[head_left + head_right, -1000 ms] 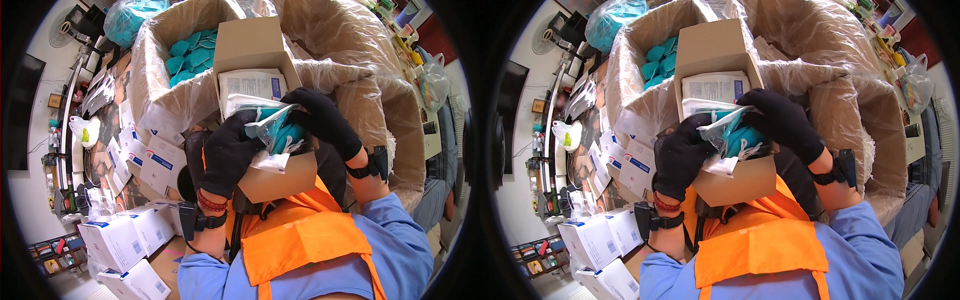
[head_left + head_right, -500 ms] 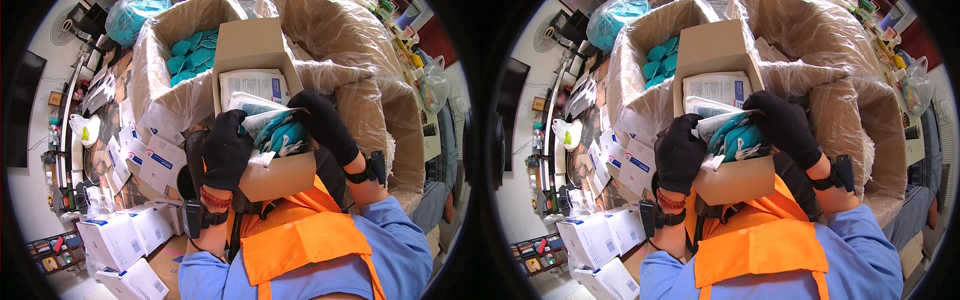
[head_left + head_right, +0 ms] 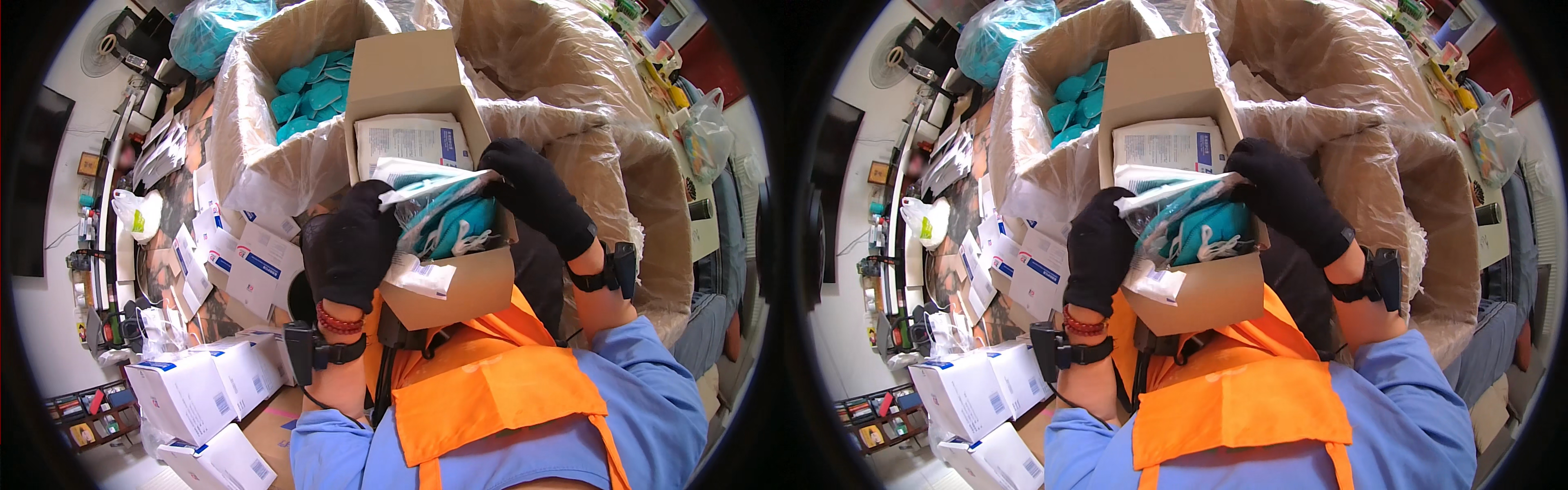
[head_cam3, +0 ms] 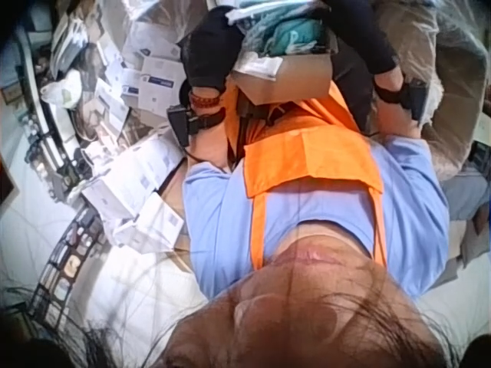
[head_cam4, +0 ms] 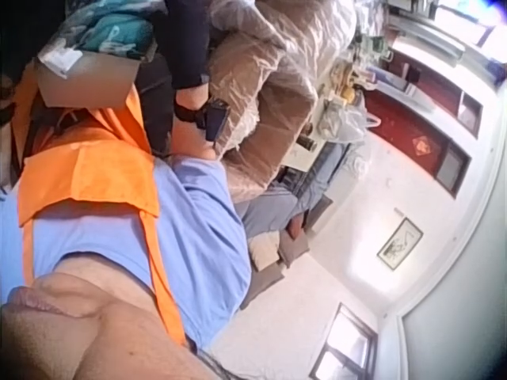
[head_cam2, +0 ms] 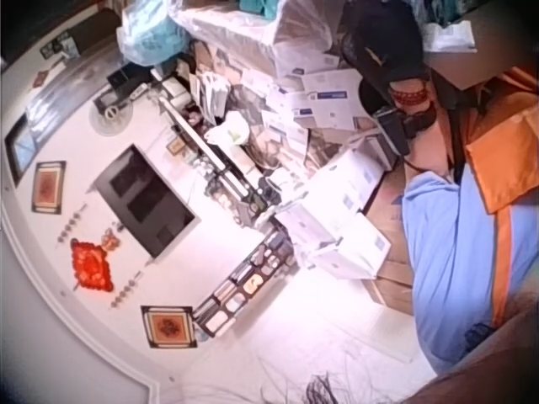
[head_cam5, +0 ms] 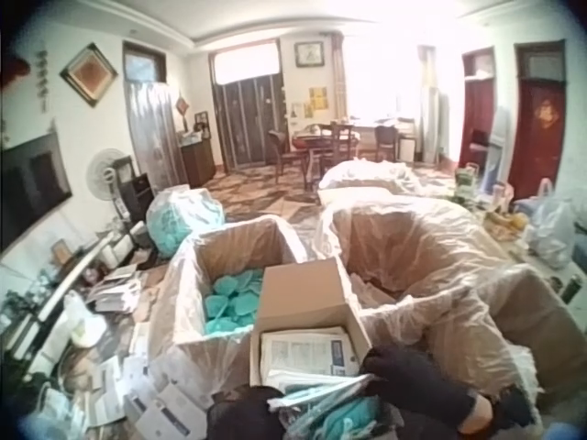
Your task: Packing green protective face masks into a small cardboard box from a large bulk container.
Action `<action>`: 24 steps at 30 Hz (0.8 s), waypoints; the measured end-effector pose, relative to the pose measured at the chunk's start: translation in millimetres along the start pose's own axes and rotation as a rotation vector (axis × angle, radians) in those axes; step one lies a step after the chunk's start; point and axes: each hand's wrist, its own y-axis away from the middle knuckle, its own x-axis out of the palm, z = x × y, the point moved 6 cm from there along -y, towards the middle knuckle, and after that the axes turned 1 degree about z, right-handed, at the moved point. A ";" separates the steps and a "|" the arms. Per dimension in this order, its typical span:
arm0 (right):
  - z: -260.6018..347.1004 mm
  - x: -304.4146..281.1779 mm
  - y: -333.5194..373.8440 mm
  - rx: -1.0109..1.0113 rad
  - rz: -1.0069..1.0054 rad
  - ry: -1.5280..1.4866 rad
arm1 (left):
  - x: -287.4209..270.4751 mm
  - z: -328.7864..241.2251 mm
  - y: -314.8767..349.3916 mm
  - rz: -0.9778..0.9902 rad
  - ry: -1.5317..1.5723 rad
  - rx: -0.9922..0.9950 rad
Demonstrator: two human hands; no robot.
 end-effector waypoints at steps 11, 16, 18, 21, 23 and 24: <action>-46.9 1.4 12.9 0.344 -0.349 -0.453 | -5.6 14.9 -3.6 0.005 0.275 -0.197; -76.0 -8.0 17.8 0.441 -0.450 -0.622 | -31.1 1.0 -5.0 -0.274 0.383 -0.053; -72.5 -7.0 18.6 0.439 -0.461 -0.640 | -29.0 -23.1 -5.4 -0.253 0.010 0.274; -60.6 -10.0 16.4 0.419 -0.433 -0.614 | -11.1 -17.8 -4.0 -0.121 0.096 0.315; -52.4 -13.7 14.6 0.403 -0.398 -0.566 | -11.2 -21.1 -2.6 -0.083 0.186 0.233; -48.5 -16.8 14.4 0.381 -0.400 -0.505 | -11.1 -23.1 -2.9 -0.042 0.276 0.152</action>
